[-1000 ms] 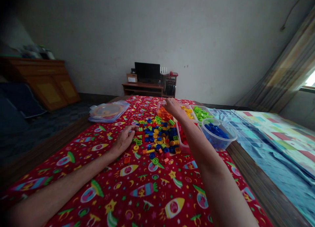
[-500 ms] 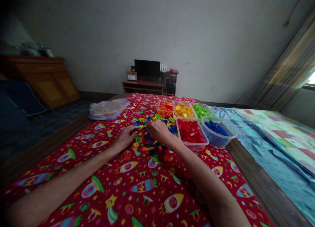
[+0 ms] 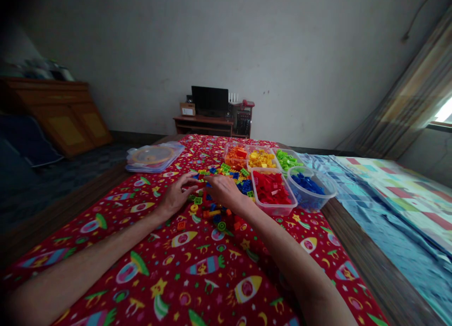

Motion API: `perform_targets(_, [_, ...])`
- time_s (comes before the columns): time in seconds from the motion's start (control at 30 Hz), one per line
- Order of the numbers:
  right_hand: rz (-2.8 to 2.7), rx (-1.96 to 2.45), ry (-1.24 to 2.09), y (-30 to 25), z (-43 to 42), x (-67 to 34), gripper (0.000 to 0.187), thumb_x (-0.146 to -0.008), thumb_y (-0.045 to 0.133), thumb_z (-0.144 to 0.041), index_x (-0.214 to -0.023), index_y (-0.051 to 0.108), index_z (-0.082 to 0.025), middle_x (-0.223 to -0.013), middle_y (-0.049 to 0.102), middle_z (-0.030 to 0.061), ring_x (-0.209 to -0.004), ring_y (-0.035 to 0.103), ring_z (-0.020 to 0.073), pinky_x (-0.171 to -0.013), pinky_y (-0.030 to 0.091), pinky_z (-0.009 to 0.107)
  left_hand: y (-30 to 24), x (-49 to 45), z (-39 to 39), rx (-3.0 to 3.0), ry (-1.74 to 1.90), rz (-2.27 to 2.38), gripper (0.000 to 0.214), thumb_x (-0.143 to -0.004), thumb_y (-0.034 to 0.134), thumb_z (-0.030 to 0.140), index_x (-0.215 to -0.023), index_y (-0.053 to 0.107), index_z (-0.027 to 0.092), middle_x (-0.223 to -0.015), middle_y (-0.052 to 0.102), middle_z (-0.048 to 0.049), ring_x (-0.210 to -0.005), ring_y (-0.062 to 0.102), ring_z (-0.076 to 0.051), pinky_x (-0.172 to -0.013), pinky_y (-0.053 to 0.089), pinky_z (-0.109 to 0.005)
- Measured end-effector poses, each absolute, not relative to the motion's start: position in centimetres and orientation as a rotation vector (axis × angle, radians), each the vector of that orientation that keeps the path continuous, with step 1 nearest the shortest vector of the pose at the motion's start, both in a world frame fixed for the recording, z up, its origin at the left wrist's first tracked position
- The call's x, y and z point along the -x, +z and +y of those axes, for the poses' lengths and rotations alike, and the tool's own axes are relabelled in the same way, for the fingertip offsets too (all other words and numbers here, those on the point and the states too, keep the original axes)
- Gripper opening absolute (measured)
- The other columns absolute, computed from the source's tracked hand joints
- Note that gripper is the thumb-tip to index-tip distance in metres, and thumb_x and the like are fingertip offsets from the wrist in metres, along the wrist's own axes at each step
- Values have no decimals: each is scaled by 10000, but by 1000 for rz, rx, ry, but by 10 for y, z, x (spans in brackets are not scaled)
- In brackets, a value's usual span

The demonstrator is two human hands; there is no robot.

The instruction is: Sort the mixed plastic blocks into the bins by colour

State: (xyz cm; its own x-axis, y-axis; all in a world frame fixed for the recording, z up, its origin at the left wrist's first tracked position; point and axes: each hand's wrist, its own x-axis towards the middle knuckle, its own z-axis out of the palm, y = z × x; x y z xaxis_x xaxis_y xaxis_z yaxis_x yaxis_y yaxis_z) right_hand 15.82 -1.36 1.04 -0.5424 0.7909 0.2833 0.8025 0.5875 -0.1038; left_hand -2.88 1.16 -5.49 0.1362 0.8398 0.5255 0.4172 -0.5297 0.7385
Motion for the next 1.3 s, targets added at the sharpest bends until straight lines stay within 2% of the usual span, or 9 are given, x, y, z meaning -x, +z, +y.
perform_targets(0.2, [-2625,1346,-110,13,-11,-164,284,-916,428,-238,-888,694,-144,-813,690,102,-675,553,134,-579,281,252,-53,22,6,-2039,1251,1043,385,-810,570,342,-1166,528,200,-897,721,-41,-874,679,-201,-812,529,-349])
perform_targets(0.37, [-2518,1275,-17,27,-8,-179,258,-882,460,-193,-821,704,-138,-710,650,46,-612,483,91,-566,256,239,-52,23,6,-2125,1271,1101,333,-840,514,321,-1147,550,196,-882,715,-32,-855,676,-194,-807,521,-329])
perform_targets(0.63, [-2272,1497,48,79,-18,-269,158,-780,560,-205,-762,709,-156,-658,642,13,-580,512,99,-546,314,218,-52,29,9,-2211,1329,1385,327,-830,386,200,-1100,571,181,-909,696,-34,-874,651,-188,-852,500,-336])
perform_targets(0.73, [-2254,1675,116,92,-28,-301,179,-790,559,-247,-812,717,-165,-702,679,30,-608,565,122,-565,358,227,-60,33,17,-2250,1284,1481,351,-794,398,169,-1109,555,170,-958,675,-58,-951,623,-209,-904,483,-377])
perform_targets(0.87, [-2138,1792,-80,94,-31,-305,203,-808,545,-229,-891,714,-154,-758,689,63,-657,586,139,-591,370,237,-72,36,24,-2291,1267,1595,368,-804,411,191,-1156,515,155,-1109,598,-112,-1090,547,-251,-983,432,-443])
perform_targets(1.0, [-2263,1544,-73,81,-26,-270,205,-832,503,-181,-903,692,-151,-761,671,48,-630,544,102,-570,334,216,-77,38,25,-2349,1302,1630,382,-832,407,228,-1201,482,162,-1199,521,-128,-1184,464,-267,-1052,359,-471])
perform_targets(1.17, [-2528,1324,-120,50,-28,-210,223,-836,443,-99,-788,657,-139,-661,611,27,-542,423,76,-526,274,227,-77,41,28,-2352,1282,1683,434,-847,377,269,-1246,467,124,-1253,489,-157,-1234,425,-277,-1083,321,-474])
perform_targets(1.23, [-2570,1277,-124,32,-28,-191,211,-846,448,-109,-835,656,-140,-718,630,47,-600,480,97,-554,323,223,-75,42,33,-2367,1166,1696,484,-862,346,290,-1289,442,83,-1317,465,-185,-1287,384,-291,-1098,291,-486])
perform_targets(1.3, [-2606,1177,-118,12,-25,-178,203,-842,494,-139,-972,649,-146,-905,654,92,-778,563,145,-650,405,235,-72,42,37,-2398,972,1642,516,-875,317,315,-1308,438,61,-1352,467,-194,-1309,378,-297,-1100,282,-494])
